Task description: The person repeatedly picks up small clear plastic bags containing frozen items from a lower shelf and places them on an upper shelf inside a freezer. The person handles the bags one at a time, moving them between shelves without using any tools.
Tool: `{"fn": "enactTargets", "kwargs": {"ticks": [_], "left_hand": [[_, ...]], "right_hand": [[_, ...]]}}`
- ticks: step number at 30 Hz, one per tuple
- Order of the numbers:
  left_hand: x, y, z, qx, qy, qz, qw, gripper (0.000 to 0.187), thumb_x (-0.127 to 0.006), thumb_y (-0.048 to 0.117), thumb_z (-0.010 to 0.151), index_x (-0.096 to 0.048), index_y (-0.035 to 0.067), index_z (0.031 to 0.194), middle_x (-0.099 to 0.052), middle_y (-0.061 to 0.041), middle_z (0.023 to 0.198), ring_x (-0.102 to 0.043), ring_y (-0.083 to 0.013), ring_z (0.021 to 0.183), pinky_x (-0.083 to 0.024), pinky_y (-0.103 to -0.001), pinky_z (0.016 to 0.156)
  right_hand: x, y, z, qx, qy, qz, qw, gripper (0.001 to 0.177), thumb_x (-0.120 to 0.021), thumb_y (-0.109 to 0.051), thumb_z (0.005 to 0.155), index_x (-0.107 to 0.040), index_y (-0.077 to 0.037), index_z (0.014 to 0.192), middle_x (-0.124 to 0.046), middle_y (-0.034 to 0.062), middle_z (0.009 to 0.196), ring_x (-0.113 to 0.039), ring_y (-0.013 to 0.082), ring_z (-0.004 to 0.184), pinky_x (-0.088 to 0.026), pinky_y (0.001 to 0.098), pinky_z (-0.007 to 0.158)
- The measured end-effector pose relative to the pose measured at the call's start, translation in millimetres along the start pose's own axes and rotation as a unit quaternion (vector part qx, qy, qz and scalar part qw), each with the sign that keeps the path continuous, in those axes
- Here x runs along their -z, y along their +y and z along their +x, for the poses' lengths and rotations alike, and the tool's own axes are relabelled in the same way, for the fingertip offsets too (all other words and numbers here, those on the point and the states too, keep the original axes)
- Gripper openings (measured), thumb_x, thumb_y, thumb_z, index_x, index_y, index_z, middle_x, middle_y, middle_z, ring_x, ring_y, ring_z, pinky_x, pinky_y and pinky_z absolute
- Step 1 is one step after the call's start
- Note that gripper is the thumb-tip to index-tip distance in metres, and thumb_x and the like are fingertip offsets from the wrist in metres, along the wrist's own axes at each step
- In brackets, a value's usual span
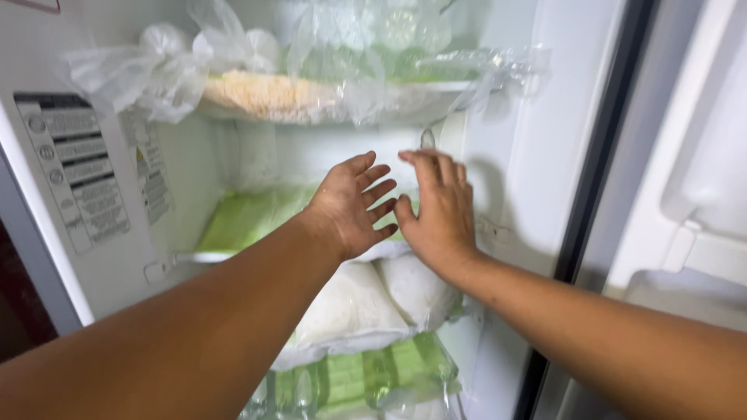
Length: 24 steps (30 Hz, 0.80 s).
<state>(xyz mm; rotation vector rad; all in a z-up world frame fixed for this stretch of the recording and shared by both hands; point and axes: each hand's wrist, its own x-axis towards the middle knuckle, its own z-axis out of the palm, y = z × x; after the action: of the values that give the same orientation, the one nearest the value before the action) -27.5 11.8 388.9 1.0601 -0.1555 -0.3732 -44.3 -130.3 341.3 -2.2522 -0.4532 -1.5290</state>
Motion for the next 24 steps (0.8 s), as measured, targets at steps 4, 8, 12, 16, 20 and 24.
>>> {"fn": "enactTargets", "kwargs": {"ticks": [4, 8, 12, 16, 20, 24], "left_hand": [[22, -29, -8, 0.033, 0.015, -0.016, 0.999, 0.061, -0.05, 0.048, 0.094, -0.051, 0.019, 0.149, -0.049, -0.004, 0.156, -0.045, -0.0269, 0.144, -0.028, -0.051, 0.122], [46, -58, -17, 0.06, 0.041, -0.019, 0.997, 0.064, -0.053, 0.048, 0.093, -0.049, 0.02, 0.15, -0.048, -0.004, 0.157, -0.043, -0.027, 0.144, -0.026, -0.052, 0.122], [68, -86, -26, 0.089, 0.062, -0.022, 0.994, 0.066, -0.054, 0.049, 0.093, -0.05, 0.018, 0.151, -0.046, -0.003, 0.159, -0.042, -0.0262, 0.146, -0.026, -0.052, 0.122], [85, -114, -31, 0.121, 0.08, -0.022, 0.989, 0.067, -0.053, 0.05, 0.092, -0.049, 0.019, 0.151, -0.047, -0.003, 0.159, -0.041, -0.0268, 0.147, -0.026, -0.052, 0.123], [97, -142, -33, 0.149, 0.089, -0.028, 0.984, 0.068, -0.054, 0.051, 0.091, -0.049, 0.019, 0.151, -0.05, -0.004, 0.158, -0.041, -0.0278, 0.146, -0.025, -0.053, 0.123], [106, -168, -30, 0.17, 0.091, -0.035, 0.981, 0.068, -0.054, 0.049, 0.091, -0.048, 0.018, 0.151, -0.05, -0.003, 0.157, -0.039, -0.0291, 0.147, -0.025, -0.053, 0.123]], "right_hand": [[-11, -3, -35, -0.018, -0.043, 0.056, 0.997, 0.048, -0.068, -0.005, 0.079, -0.059, -0.01, 0.125, -0.062, 0.0129, 0.122, -0.056, 0.0351, 0.117, -0.046, 0.0459, 0.098], [-23, -5, -68, -0.098, -0.101, 0.112, 0.984, 0.039, -0.065, -0.005, 0.082, -0.06, -0.012, 0.12, -0.066, 0.0095, 0.114, -0.063, 0.0277, 0.107, -0.053, 0.0412, 0.084], [-31, -12, -99, -0.183, -0.17, 0.151, 0.956, 0.03, -0.064, -0.008, 0.085, -0.063, -0.012, 0.115, -0.069, 0.0064, 0.102, -0.067, 0.0237, 0.078, -0.055, 0.0381, 0.069], [-32, -16, -128, -0.232, -0.223, 0.169, 0.932, 0.023, -0.063, -0.01, 0.087, -0.065, -0.01, 0.11, -0.073, 0.0054, 0.09, -0.067, 0.0219, 0.065, -0.053, 0.036, 0.065], [-34, -14, -151, -0.266, -0.271, 0.18, 0.907, 0.018, -0.062, -0.01, 0.086, -0.068, -0.01, 0.103, -0.075, 0.0058, 0.09, -0.069, 0.0216, 0.069, -0.054, 0.0362, 0.067], [-41, -6, -173, -0.271, -0.301, 0.175, 0.897, 0.016, -0.062, -0.009, 0.086, -0.069, -0.009, 0.1, -0.076, 0.0073, 0.09, -0.071, 0.0223, 0.074, -0.055, 0.0364, 0.071]]}}
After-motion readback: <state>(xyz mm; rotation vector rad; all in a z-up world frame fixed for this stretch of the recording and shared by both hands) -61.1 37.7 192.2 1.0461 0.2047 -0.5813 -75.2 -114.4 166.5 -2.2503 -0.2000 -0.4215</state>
